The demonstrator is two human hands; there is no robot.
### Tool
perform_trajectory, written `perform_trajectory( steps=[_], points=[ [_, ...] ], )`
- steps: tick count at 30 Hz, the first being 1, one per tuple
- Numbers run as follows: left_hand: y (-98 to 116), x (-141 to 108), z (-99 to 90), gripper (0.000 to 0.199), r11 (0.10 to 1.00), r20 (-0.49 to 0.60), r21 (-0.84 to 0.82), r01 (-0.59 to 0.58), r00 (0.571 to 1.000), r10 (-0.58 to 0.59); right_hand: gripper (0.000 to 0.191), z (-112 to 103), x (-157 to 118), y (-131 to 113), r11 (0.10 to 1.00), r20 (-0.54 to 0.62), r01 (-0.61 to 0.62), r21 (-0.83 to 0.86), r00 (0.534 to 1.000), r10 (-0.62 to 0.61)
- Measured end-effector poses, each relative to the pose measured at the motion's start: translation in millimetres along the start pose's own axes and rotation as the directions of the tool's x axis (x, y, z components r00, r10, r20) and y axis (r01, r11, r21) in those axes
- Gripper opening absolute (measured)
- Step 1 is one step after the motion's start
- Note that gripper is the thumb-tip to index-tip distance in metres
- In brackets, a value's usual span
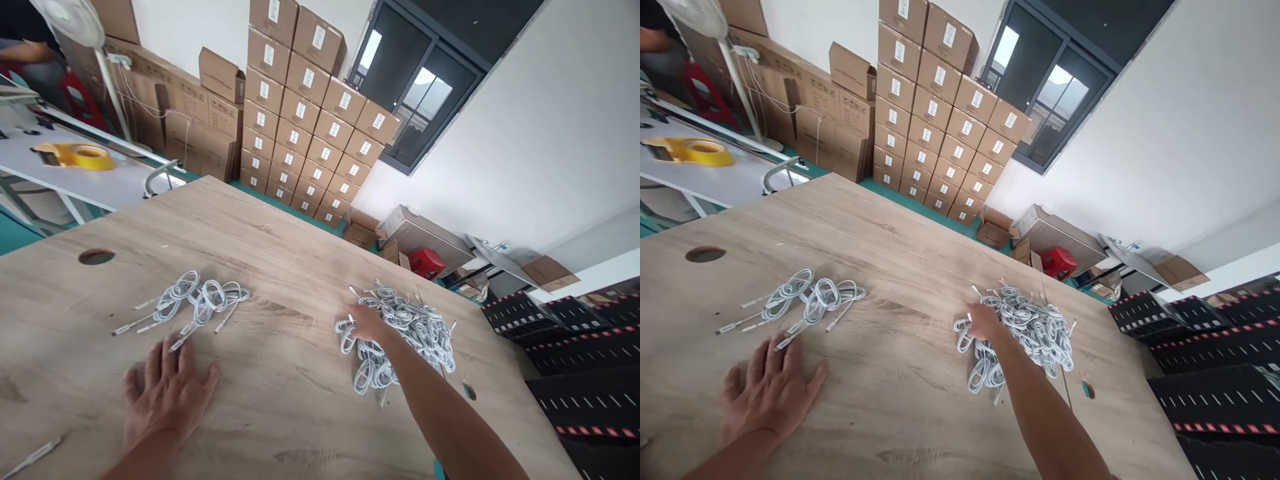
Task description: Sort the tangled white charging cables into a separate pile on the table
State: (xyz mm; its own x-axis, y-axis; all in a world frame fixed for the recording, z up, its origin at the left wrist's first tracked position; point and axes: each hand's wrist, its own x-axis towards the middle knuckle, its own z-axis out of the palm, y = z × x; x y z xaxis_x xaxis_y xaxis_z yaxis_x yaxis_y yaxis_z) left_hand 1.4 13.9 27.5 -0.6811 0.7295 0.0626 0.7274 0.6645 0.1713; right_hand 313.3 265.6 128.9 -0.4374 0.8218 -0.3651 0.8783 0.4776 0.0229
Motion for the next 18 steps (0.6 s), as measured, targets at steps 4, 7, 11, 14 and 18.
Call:
perform_trajectory(
  steps=[4, 7, 11, 14, 18],
  points=[
    [-1, 0, 1.1, 0.080, 1.000, 0.017, -0.010, -0.013, 1.000, 0.014, 0.042, 26, -1, 0, 1.000, 0.002, 0.003, -0.003, 1.000, -0.003],
    [-1, -1, 1.0, 0.081, 0.999, 0.016, -0.039, -0.024, 1.000, 0.025, 0.020, 19, 1, 4, 0.973, -0.092, 0.006, 0.229, 0.996, 0.016],
    [-2, -4, 4.1, 0.079, 0.999, -0.021, -0.035, -0.021, 1.000, 0.020, 0.022, -4, 5, 0, 0.750, -0.142, 0.062, 0.658, 0.989, 0.043],
    [-2, -5, 6.7, 0.079, 1.000, -0.015, 0.005, -0.003, 1.000, 0.003, 0.021, -11, 16, -39, 0.547, -0.049, 0.020, 0.837, 0.998, 0.038],
    [-2, -5, 4.8, 0.078, 0.999, 0.018, 0.042, -0.002, 1.000, 0.001, 0.028, -4, 34, -139, 0.274, 0.018, -0.015, 0.962, 1.000, -0.011]
  ],
)
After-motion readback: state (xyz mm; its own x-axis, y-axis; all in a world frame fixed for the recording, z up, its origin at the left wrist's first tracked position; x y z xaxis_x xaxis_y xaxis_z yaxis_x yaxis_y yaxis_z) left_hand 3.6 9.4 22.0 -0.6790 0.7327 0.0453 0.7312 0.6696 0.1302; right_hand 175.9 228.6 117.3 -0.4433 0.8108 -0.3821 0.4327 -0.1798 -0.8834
